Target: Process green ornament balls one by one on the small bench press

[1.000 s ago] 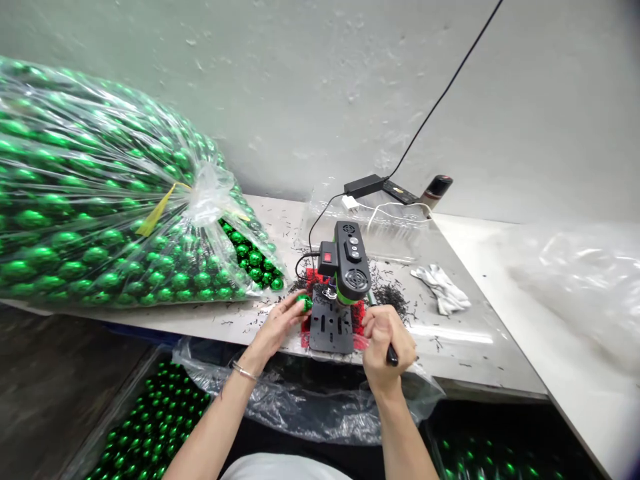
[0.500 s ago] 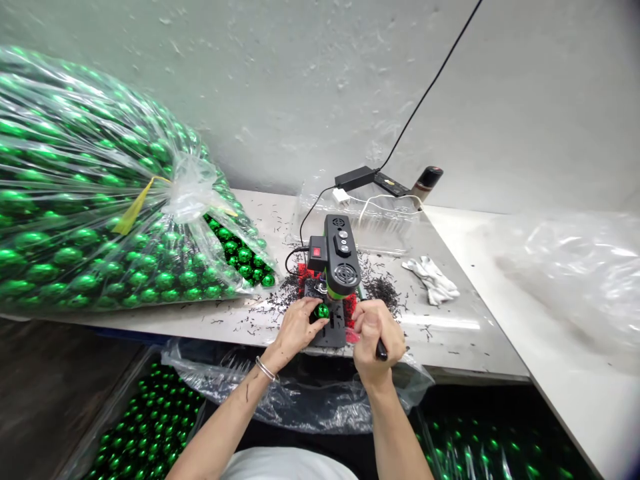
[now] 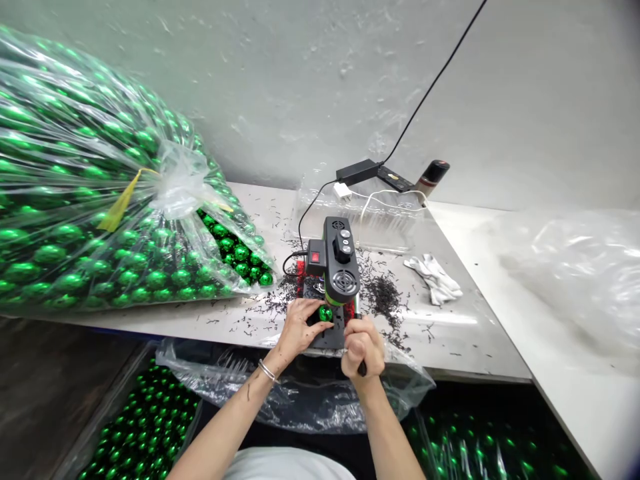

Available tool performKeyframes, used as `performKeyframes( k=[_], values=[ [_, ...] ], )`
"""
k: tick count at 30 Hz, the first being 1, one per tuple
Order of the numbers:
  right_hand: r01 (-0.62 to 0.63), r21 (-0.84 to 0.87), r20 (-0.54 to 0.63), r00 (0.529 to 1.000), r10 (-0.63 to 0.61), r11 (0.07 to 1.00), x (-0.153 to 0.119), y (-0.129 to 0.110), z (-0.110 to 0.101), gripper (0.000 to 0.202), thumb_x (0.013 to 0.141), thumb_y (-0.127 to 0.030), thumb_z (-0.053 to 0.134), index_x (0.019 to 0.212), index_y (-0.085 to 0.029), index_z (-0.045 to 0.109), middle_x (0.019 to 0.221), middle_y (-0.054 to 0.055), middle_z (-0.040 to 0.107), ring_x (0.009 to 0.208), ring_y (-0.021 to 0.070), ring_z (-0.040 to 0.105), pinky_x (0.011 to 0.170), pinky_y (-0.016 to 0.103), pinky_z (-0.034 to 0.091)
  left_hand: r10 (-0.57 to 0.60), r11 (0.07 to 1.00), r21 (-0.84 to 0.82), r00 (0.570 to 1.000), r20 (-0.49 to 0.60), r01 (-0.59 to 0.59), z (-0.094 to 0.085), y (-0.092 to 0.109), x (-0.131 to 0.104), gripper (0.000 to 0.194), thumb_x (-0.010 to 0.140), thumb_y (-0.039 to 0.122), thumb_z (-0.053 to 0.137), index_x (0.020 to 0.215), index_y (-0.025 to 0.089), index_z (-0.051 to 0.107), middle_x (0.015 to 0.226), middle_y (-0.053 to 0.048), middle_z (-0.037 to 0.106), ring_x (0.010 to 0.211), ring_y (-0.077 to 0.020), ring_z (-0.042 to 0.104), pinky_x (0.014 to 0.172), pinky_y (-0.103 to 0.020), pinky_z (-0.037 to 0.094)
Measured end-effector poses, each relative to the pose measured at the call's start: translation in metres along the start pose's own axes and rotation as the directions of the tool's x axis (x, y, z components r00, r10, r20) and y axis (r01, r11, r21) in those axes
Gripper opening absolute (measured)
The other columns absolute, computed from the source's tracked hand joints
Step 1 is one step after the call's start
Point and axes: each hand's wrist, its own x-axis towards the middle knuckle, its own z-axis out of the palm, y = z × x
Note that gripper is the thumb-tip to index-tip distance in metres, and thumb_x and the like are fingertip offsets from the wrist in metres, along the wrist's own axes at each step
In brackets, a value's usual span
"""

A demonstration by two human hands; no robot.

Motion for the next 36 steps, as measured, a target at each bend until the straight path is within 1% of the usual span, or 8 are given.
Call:
performKeyframes(
  k=[7, 14, 20, 23, 25, 28, 33, 36],
  values=[
    [-0.019, -0.003, -0.049, 0.999, 0.019, 1.0, -0.021, 0.01, 0.009, 0.034, 0.102, -0.023, 0.031, 0.07, -0.021, 0.042, 0.073, -0.001, 0.052, 0.061, 0.0113, 0.052, 0.075, 0.037, 0.049, -0.003, 1.0, -0.009, 1.0, -0.016, 0.003, 0.003, -0.001, -0.001, 0.035, 0.078, 0.038, 0.08, 0.108, 0.022, 0.074, 0.108, -0.009, 0.075, 0.104, -0.0276, 0.065, 0.097, -0.046, 0.049],
    [0.014, -0.025, 0.025, 1.0, -0.013, 1.0, -0.019, 0.01, 0.006, 0.033, 0.102, -0.024, 0.033, 0.071, -0.022, 0.044, 0.073, -0.001, 0.051, 0.066, 0.0123, 0.057, 0.076, 0.036, 0.051, 0.005, 1.0, -0.025, 1.0, -0.014, -0.005, 0.003, -0.003, -0.001, 0.035, 0.078, 0.037, 0.08, 0.109, 0.022, 0.074, 0.107, -0.009, 0.075, 0.104, -0.0276, 0.065, 0.097, -0.047, 0.049],
    [0.026, -0.017, 0.058, 0.998, -0.025, 1.0, 0.008, -0.003, -0.005, 0.031, 0.099, -0.017, 0.035, 0.07, -0.022, 0.044, 0.069, -0.001, 0.052, 0.061, 0.0119, 0.052, 0.064, 0.03, 0.047, 0.002, 0.998, -0.066, 1.0, 0.004, -0.002, 0.003, 0.0, 0.004, 0.037, 0.075, 0.037, 0.083, 0.108, 0.021, 0.074, 0.107, -0.009, 0.075, 0.102, -0.0276, 0.066, 0.097, -0.047, 0.051],
    [-0.116, 0.002, 0.044, 0.992, 0.115, 0.993, 0.04, -0.02, -0.012, 0.03, 0.096, -0.01, 0.039, 0.07, -0.021, 0.046, 0.068, -0.001, 0.052, 0.064, 0.0113, 0.054, 0.058, 0.026, 0.04, -0.034, 0.997, -0.073, 0.999, -0.031, 0.032, 0.0, 0.005, 0.002, 0.035, 0.076, 0.034, 0.083, 0.107, 0.022, 0.074, 0.107, -0.009, 0.075, 0.103, -0.0278, 0.067, 0.097, -0.048, 0.052],
    [-0.259, 0.022, 0.077, 0.963, 0.257, 0.966, 0.061, -0.032, -0.016, 0.03, 0.096, -0.01, 0.042, 0.068, -0.02, 0.047, 0.067, -0.002, 0.052, 0.065, 0.0108, 0.055, 0.059, 0.026, 0.04, -0.067, 0.996, -0.065, 0.995, -0.079, 0.062, -0.006, 0.009, -0.007, 0.034, 0.078, 0.034, 0.081, 0.109, 0.022, 0.073, 0.107, -0.009, 0.075, 0.103, -0.0275, 0.067, 0.095, -0.047, 0.054],
    [-0.309, 0.065, 0.099, 0.948, 0.302, 0.949, 0.079, -0.041, -0.017, 0.034, 0.097, -0.012, 0.044, 0.064, -0.02, 0.045, 0.063, -0.003, 0.049, 0.064, 0.0108, 0.054, 0.061, 0.026, 0.04, -0.039, 0.999, -0.041, 0.996, -0.079, 0.036, -0.021, 0.013, -0.037, 0.037, 0.084, 0.035, 0.076, 0.117, 0.02, 0.068, 0.11, -0.01, 0.073, 0.103, -0.0261, 0.068, 0.091, -0.043, 0.057],
    [-0.317, 0.03, 0.016, 0.949, 0.316, 0.948, 0.072, -0.041, -0.011, 0.036, 0.098, -0.016, 0.045, 0.062, -0.02, 0.046, 0.062, -0.002, 0.051, 0.06, 0.0106, 0.051, 0.059, 0.028, 0.037, 0.12, 0.992, 0.018, 0.988, 0.096, -0.122, -0.026, 0.016, -0.104, 0.046, 0.09, 0.034, 0.068, 0.132, 0.021, 0.055, 0.118, -0.011, 0.069, 0.096, -0.0217, 0.073, 0.082, -0.032, 0.062],
    [-0.309, 0.01, -0.007, 0.951, 0.309, 0.951, 0.066, -0.04, -0.009, 0.037, 0.098, -0.016, 0.046, 0.061, -0.019, 0.046, 0.061, -0.002, 0.051, 0.059, 0.0106, 0.051, 0.057, 0.028, 0.036, 0.154, 0.987, 0.039, 0.983, 0.102, -0.158, -0.022, 0.016, -0.117, 0.056, 0.084, 0.046, 0.072, 0.131, 0.02, 0.055, 0.114, -0.011, 0.07, 0.081, -0.0197, 0.074, 0.073, -0.029, 0.063]
  ],
)
